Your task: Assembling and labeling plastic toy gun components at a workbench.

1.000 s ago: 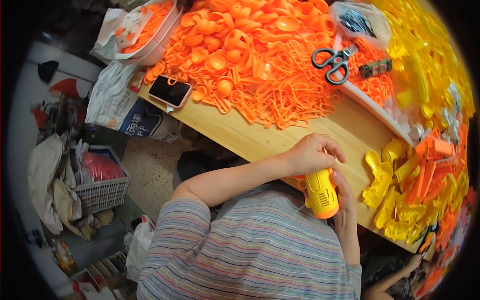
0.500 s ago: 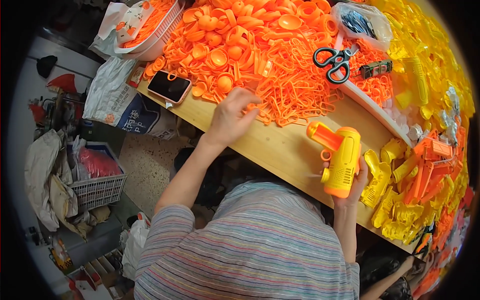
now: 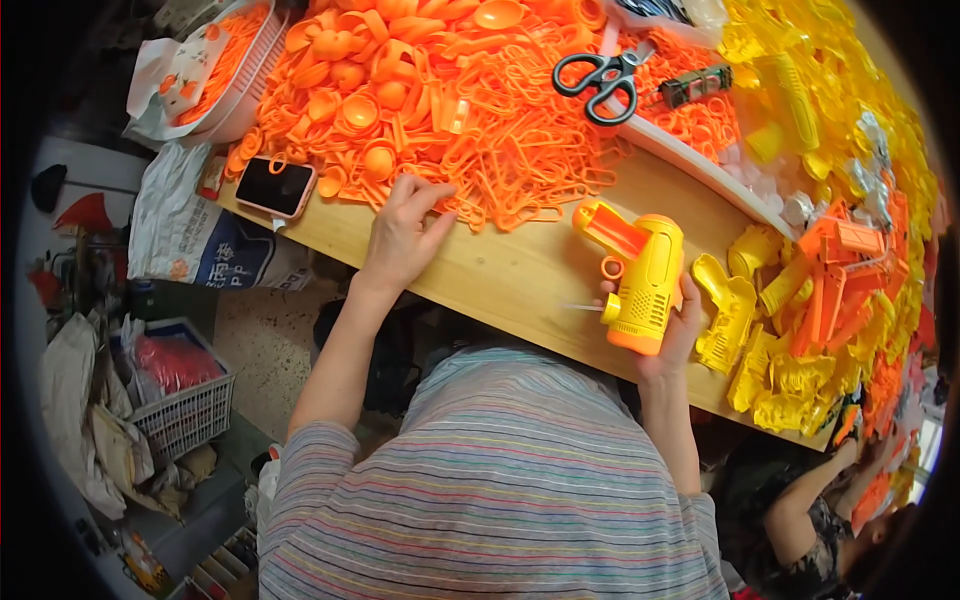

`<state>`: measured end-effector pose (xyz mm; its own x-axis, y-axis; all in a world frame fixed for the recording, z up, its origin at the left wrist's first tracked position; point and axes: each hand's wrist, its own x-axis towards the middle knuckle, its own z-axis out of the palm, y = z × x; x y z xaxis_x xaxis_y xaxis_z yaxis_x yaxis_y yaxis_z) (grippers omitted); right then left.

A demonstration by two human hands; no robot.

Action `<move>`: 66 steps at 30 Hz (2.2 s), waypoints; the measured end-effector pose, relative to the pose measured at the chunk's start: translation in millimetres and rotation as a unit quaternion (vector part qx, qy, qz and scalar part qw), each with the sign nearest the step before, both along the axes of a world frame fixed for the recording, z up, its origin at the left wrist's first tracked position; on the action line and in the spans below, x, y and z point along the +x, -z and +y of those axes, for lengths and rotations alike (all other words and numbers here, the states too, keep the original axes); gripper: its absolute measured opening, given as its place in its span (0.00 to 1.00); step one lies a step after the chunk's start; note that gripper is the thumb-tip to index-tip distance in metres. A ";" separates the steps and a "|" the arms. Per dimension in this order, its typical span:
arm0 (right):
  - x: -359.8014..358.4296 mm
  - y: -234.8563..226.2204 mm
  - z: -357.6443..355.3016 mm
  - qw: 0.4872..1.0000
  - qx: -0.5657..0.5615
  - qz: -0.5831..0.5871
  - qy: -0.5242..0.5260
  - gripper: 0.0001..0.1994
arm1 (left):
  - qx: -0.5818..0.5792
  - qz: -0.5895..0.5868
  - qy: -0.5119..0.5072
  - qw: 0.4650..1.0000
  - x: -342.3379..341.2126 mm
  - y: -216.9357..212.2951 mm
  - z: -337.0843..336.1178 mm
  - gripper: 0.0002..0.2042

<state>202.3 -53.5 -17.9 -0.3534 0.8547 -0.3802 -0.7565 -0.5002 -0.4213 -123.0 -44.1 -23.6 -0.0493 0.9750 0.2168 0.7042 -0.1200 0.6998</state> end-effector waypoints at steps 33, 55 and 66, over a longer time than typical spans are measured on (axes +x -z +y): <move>4.5 1.8 -6.0 0.999 -0.017 -0.030 0.031 0.27 | 0.175 -0.027 -0.285 0.942 -84.4 -1.9 4.1 0.05; 5.4 5.3 -8.5 0.998 -0.026 -0.041 0.040 0.27 | -0.034 0.133 -0.174 0.975 -131.3 -40.1 37.8 0.08; 2.0 -16.4 -3.7 0.997 0.056 -0.026 0.041 0.29 | -0.185 -0.738 0.078 0.644 13.7 -21.6 -0.9 0.12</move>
